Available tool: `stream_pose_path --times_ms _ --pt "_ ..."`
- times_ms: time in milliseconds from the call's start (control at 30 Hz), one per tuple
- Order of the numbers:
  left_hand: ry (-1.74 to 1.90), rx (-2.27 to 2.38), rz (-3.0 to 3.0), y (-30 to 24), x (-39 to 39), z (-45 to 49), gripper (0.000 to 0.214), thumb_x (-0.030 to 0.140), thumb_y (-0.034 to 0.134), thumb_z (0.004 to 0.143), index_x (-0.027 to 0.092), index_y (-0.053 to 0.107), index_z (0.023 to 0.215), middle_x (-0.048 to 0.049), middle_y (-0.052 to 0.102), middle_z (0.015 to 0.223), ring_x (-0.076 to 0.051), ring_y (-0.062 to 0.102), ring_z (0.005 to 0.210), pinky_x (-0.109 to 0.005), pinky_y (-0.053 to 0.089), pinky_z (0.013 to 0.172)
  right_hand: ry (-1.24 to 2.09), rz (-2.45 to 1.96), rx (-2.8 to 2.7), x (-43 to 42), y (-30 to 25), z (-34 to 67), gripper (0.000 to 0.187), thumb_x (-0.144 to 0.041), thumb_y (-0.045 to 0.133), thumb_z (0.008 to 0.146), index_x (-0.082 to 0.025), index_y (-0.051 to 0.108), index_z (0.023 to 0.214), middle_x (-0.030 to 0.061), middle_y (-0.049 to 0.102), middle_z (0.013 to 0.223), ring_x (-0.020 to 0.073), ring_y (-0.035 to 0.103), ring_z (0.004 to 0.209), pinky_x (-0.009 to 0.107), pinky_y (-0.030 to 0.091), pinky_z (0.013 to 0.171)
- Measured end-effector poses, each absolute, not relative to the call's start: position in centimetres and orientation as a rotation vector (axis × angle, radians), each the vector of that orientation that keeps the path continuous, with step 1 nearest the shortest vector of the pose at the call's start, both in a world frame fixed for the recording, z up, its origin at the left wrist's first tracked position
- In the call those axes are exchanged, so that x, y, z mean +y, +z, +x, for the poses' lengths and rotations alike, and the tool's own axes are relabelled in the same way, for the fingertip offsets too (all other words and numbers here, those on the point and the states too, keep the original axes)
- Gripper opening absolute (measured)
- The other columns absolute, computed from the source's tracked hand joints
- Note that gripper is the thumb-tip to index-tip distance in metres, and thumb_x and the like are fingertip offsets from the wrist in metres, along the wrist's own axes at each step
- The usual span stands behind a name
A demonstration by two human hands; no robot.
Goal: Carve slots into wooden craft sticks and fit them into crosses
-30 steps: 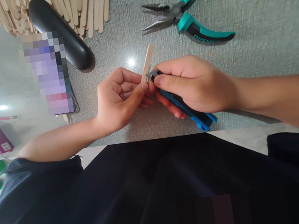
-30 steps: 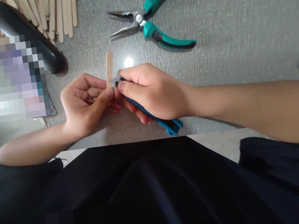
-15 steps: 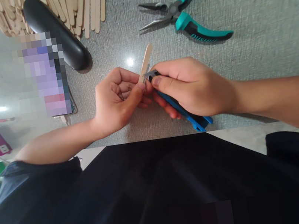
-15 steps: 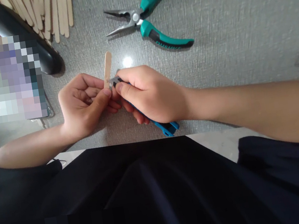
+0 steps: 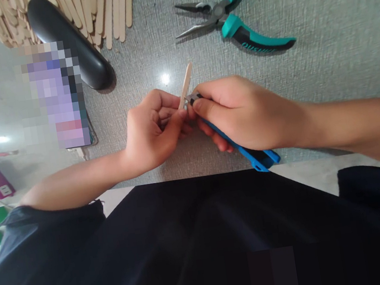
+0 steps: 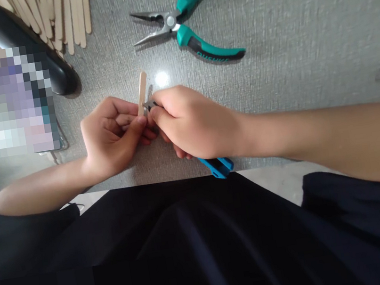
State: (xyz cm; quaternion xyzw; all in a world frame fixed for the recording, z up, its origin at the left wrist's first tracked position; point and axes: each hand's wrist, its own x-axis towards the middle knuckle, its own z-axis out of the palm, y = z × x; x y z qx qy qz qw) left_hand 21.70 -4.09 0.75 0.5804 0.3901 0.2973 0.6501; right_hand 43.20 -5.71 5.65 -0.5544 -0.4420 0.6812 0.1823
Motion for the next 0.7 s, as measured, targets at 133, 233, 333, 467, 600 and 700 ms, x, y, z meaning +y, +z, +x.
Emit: stream_pose_path --times_ms 133,233,333,467,600,700 --pt "0.668 0.877 1.407 0.5 -4.0 21.6 0.02 0.032 0.08 0.115 0.023 0.065 0.105 0.0003 0.086 0.08 -0.013 0.083 0.064 -0.022 0.061 0.053 1.951 -1.722 -1.228 -5.4 6.5 42.7 0.045 -0.009 0.048 0.12 -0.027 0.052 0.079 -0.0032 0.061 0.056 0.0131 0.055 0.036 0.031 0.041 0.035" --pt "0.625 0.894 1.377 0.7 -3.9 21.6 0.024 0.033 0.08 0.115 0.024 0.061 0.103 0.0017 0.084 0.077 -0.014 0.081 0.062 -0.024 0.059 0.051 2.011 -1.715 -1.154 -5.1 6.8 42.5 0.042 -0.009 0.047 0.119 -0.026 0.054 0.082 -0.0033 0.061 0.059 0.0139 0.055 0.036 0.032 0.042 0.034" --pt "0.618 0.889 1.339 0.8 -3.7 21.6 0.026 0.034 0.082 0.114 0.025 0.061 0.103 0.0024 0.083 0.075 -0.014 0.08 0.06 -0.026 0.056 0.049 2.081 -1.676 -1.082 -4.9 6.7 42.6 0.04 -0.009 0.048 0.118 -0.026 0.055 0.082 -0.004 0.06 0.056 0.0138 0.053 0.035 0.031 0.04 0.033" --pt "0.633 0.869 1.263 0.4 -3.6 21.5 0.031 0.041 0.087 0.111 0.025 0.062 0.104 0.0006 0.086 0.082 -0.015 0.081 0.063 -0.027 0.058 0.05 2.114 -1.561 -1.047 -4.8 5.9 43.1 0.038 -0.016 0.061 0.117 -0.026 0.057 0.081 -0.0047 0.058 0.052 0.0132 0.054 0.035 0.028 0.04 0.034" --pt "0.651 0.819 1.198 0.1 -3.3 21.5 0.038 0.052 0.089 0.11 0.024 0.064 0.104 -0.0013 0.089 0.087 -0.013 0.079 0.06 -0.023 0.052 0.043 2.093 -1.414 -1.069 -4.7 5.0 43.6 0.034 -0.017 0.065 0.117 -0.023 0.063 0.084 -0.0045 0.06 0.055 0.0117 0.056 0.035 0.026 0.041 0.035" --pt "0.658 0.818 1.162 0.4 -3.0 21.6 0.043 0.053 0.094 0.106 0.023 0.064 0.102 -0.001 0.088 0.086 -0.013 0.079 0.06 -0.022 0.052 0.041 2.104 -1.343 -1.065 -4.5 4.6 43.8 0.036 -0.021 0.066 0.118 -0.022 0.064 0.082 -0.0037 0.061 0.058 0.0113 0.057 0.036 0.025 0.041 0.035"
